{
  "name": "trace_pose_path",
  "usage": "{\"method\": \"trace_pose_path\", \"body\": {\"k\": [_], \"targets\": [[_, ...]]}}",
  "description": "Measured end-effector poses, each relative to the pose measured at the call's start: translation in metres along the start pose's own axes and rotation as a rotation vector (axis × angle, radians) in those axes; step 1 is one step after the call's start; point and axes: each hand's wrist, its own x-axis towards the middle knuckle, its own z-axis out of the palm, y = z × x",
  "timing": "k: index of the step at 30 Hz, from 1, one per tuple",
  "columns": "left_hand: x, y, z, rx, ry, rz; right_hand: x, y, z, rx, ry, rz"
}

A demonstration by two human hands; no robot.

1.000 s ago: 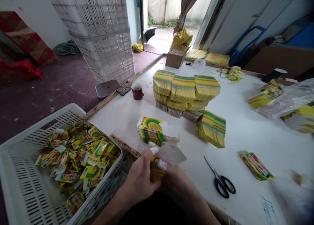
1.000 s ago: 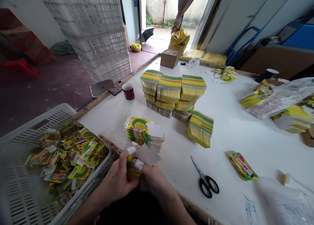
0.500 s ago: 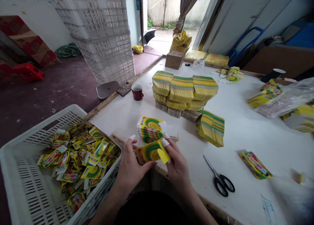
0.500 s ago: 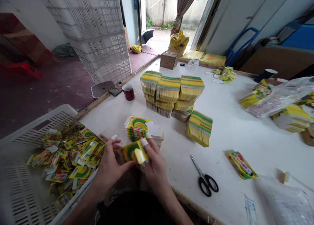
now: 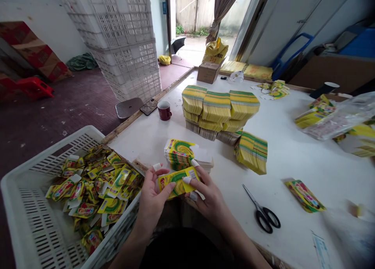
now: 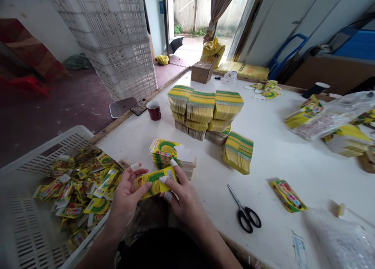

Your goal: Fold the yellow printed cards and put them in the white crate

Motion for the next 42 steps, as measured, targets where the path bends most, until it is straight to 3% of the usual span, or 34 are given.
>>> {"method": "trace_pose_path", "body": {"k": [8, 14, 19, 22, 24, 26, 28, 30, 33, 37, 39, 42], "targets": [[0.001, 0.003, 0.0, 0.093, -0.038, 0.04, 0.002, 0.004, -0.014, 0.04, -0.196, 0.041], [0.003, 0.004, 0.004, 0.123, -0.112, 0.081, 0.003, -0.003, -0.001, 0.135, -0.12, 0.182], [0.003, 0.005, 0.0, 0.258, -0.026, 0.148, 0.007, -0.007, 0.017, 0.075, -0.116, 0.187], [0.009, 0.019, -0.031, 0.44, 0.176, 0.265, 0.017, -0.002, 0.011, 0.07, -0.051, 0.189], [0.016, 0.032, -0.067, 0.675, 0.441, 0.429, 0.029, 0.005, 0.003, -0.016, 0.051, 0.212], [0.024, 0.041, -0.106, 1.008, 0.636, 0.464, 0.044, 0.015, -0.002, -0.179, 0.117, 0.242], [0.03, 0.042, -0.136, 1.25, 0.717, 0.411, 0.059, 0.025, -0.002, -0.323, 0.051, 0.294], [0.034, 0.034, -0.15, 1.316, 0.68, 0.414, 0.069, 0.032, 0.002, -0.394, -0.034, 0.336], [0.036, 0.012, -0.135, 1.141, 0.489, 0.398, 0.074, 0.039, 0.008, -0.392, -0.054, 0.351], [0.035, -0.01, -0.077, 0.782, 0.11, 0.237, 0.07, 0.039, 0.006, -0.333, 0.0, 0.359], [0.032, -0.013, -0.048, 0.538, -0.059, 0.184, 0.066, 0.03, 0.005, -0.182, 0.057, 0.358], [0.024, -0.009, -0.01, -0.034, -0.186, 0.171, 0.054, 0.004, 0.009, 0.248, 0.117, 0.344]]}}
